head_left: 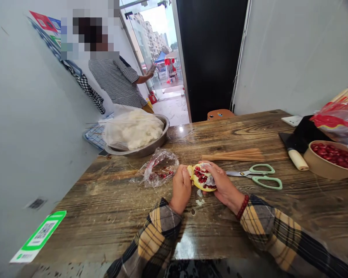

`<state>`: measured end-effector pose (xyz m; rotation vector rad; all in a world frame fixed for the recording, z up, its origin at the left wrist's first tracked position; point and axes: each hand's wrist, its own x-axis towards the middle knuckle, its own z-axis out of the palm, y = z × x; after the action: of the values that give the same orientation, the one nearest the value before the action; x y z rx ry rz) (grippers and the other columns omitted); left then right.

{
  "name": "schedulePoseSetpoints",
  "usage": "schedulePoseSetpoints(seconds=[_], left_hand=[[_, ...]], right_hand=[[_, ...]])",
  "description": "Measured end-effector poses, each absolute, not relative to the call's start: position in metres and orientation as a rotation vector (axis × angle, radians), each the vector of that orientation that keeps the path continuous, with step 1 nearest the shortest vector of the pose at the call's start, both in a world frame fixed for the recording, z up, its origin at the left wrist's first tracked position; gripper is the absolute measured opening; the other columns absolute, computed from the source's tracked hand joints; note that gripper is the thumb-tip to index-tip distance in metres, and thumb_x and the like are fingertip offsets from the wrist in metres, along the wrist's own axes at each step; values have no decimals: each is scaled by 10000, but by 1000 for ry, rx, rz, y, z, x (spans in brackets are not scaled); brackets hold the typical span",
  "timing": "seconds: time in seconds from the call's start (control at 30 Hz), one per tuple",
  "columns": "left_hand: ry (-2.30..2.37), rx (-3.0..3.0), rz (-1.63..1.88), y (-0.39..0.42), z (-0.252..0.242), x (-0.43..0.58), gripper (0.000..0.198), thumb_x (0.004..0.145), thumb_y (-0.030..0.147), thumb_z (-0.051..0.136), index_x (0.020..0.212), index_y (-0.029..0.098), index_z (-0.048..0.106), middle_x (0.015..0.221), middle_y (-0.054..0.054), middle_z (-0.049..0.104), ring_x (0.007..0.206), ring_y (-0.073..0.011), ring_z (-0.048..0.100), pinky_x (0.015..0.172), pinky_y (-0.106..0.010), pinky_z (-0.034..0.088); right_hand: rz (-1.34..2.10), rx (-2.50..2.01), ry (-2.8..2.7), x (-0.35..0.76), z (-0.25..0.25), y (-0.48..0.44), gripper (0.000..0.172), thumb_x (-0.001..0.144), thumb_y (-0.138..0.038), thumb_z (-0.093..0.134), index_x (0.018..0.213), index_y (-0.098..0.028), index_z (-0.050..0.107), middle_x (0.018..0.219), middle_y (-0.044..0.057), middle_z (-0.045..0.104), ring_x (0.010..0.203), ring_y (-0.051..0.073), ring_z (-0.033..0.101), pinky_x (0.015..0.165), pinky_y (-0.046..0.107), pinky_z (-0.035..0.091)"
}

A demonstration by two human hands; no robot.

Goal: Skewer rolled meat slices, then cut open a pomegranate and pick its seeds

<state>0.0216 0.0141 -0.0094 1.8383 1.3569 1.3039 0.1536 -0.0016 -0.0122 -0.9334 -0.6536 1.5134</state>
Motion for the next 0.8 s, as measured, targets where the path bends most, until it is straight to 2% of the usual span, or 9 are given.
schedulePoseSetpoints(seconds=[0.1, 0.23, 0.3, 0.4, 0.5, 0.6, 0.73, 0.8], left_hand=[[1250, 1569, 1252, 14, -9, 24, 338, 941, 452, 312, 731, 207, 414, 643, 32, 433, 567, -105, 400, 548, -233, 361], [1052, 1155, 1132, 11, -4, 28, 357, 898, 557, 369, 772, 223, 361, 544, 85, 346, 420, -66, 252, 411, -182, 235], [975, 1076, 1118, 10, -1, 28, 367, 884, 575, 387, 780, 225, 355, 527, 95, 348, 397, -56, 207, 394, -175, 195], [965, 1097, 1148, 12, 0, 25, 365, 895, 559, 369, 761, 220, 355, 549, 87, 367, 400, -55, 198, 394, -185, 198], [1125, 1359, 1187, 16, -2, 21, 347, 921, 484, 350, 715, 207, 382, 577, 61, 388, 457, -78, 301, 445, -206, 267], [1214, 1804, 1095, 19, -5, 17, 331, 935, 381, 353, 688, 190, 461, 624, 22, 457, 595, -116, 439, 581, -243, 363], [1161, 2158, 862, 21, -3, 13, 314, 923, 335, 403, 746, 177, 608, 767, -41, 587, 767, -161, 530, 729, -289, 407], [1167, 2168, 879, 22, 0, 10, 299, 913, 328, 423, 805, 180, 659, 844, -63, 626, 841, -181, 549, 773, -305, 416]], right_hand=[[1532, -911, -626, 156, -10, -1, 339, 731, -397, 676, 1035, -247, 657, 848, -10, 712, 559, 165, 645, 289, 226, 476], [1577, -870, -605, 158, -11, 1, 364, 745, -398, 680, 1077, -253, 647, 857, -5, 718, 557, 162, 647, 303, 221, 477], [1593, -836, -588, 160, -12, 3, 359, 756, -395, 675, 1085, -253, 641, 845, -6, 720, 555, 163, 647, 303, 219, 472], [1647, -780, -537, 165, -14, 6, 324, 784, -396, 648, 1072, -248, 633, 821, 3, 731, 599, 187, 678, 306, 203, 448], [1676, -752, -486, 172, -12, 8, 285, 797, -385, 629, 1042, -240, 633, 820, 10, 742, 621, 200, 697, 310, 191, 423], [1692, -746, -472, 177, -8, 9, 288, 801, -381, 611, 1050, -238, 632, 836, 18, 745, 621, 198, 696, 310, 189, 413], [1638, -795, -566, 180, -3, 7, 344, 786, -411, 620, 1096, -262, 632, 878, 13, 737, 617, 192, 682, 309, 202, 428], [1545, -854, -654, 181, 0, 5, 368, 769, -421, 645, 1103, -266, 640, 903, 7, 728, 618, 189, 673, 317, 221, 458]])
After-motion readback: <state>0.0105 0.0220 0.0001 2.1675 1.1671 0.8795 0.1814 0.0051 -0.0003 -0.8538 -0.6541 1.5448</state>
